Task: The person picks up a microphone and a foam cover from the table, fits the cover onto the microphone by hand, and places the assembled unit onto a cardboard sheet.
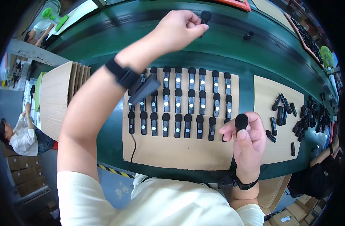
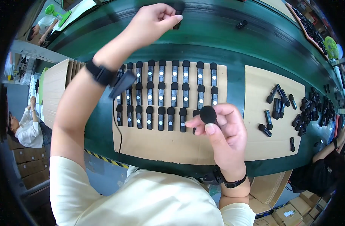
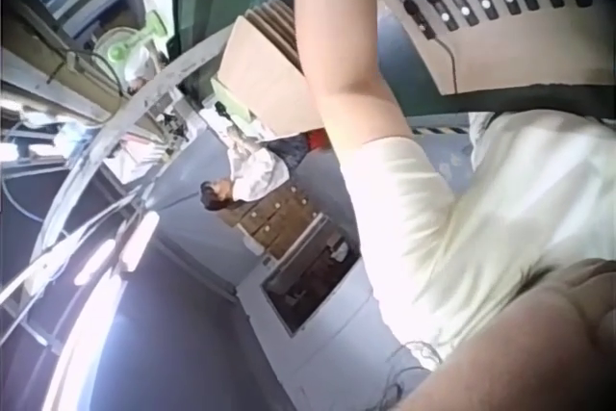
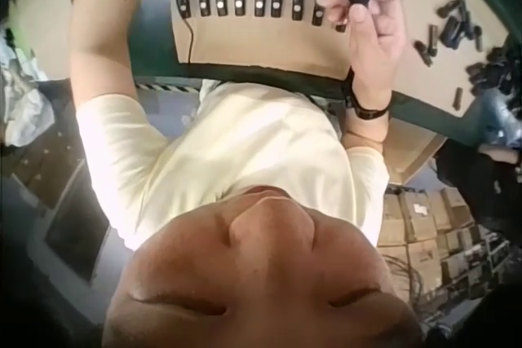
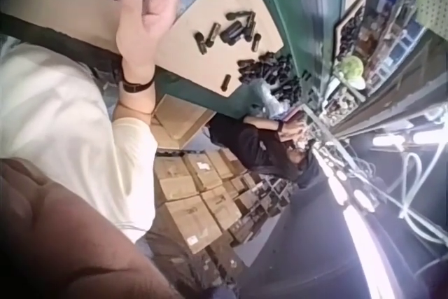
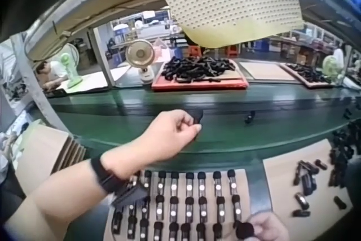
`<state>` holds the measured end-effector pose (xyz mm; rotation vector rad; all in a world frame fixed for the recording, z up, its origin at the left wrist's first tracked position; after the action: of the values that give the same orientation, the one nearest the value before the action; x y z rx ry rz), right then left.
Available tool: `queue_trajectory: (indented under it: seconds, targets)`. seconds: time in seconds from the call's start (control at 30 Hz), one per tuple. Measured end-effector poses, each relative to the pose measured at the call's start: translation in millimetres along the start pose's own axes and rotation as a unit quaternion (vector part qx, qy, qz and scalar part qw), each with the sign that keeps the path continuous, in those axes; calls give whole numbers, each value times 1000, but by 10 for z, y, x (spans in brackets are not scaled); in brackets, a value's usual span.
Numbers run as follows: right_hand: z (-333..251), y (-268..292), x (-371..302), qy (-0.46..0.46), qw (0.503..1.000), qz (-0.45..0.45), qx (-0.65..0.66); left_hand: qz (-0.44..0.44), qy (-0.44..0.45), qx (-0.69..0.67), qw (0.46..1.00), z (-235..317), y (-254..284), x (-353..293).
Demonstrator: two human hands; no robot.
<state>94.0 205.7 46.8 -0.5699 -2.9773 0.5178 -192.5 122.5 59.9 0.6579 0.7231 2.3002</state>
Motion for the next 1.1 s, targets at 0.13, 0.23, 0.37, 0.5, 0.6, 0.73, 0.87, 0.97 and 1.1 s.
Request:
queue_trajectory:
  seconds: [0.13, 0.23, 0.37, 0.5, 0.6, 0.73, 0.87, 0.97, 1.1]
  targets:
    - [14, -60, -1, -28, 998, -17, 44, -34, 47, -352, 934, 593, 208, -959]
    - [104, -96, 16, -41, 998, -20, 45, -20, 34, -409, 912, 717, 156, -1575]
    - [189, -184, 34, -54, 985, -112, 122, -45, 21, -326, 944, 779, 56, -1991]
    - [300, -228, -33, -79, 991, -111, 0, -54, -76, -260, 961, 643, -48, -2091]
    - [310, -217, -62, 75, 982, -113, -133, -23, -50, -253, 966, 625, -96, -2174]
    - [369, -203, -45, 170, 960, -130, -180, -10, -26, -261, 965, 551, -144, -2218]
    - [386, -220, -38, 169, 959, -129, -189, -5, -37, -249, 968, 504, -169, -2241]
    - [392, -224, -33, 172, 956, -129, -200, 0, -53, -238, 970, 487, -168, -2227]
    - [429, -224, -21, 180, 954, -134, -201, 3, -78, -228, 971, 475, -151, -2214]
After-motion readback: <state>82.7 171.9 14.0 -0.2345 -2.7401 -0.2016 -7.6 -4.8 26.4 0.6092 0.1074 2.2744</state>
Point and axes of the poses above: each hand's wrist, its own x-axis towards the middle knuckle, its own y-axis out of the back of the hand, z = x × y, the point moved 1 cm from there along x, towards the middle knuckle, and after that the axes turned 1 degree about -z, right-handed, at the moved point
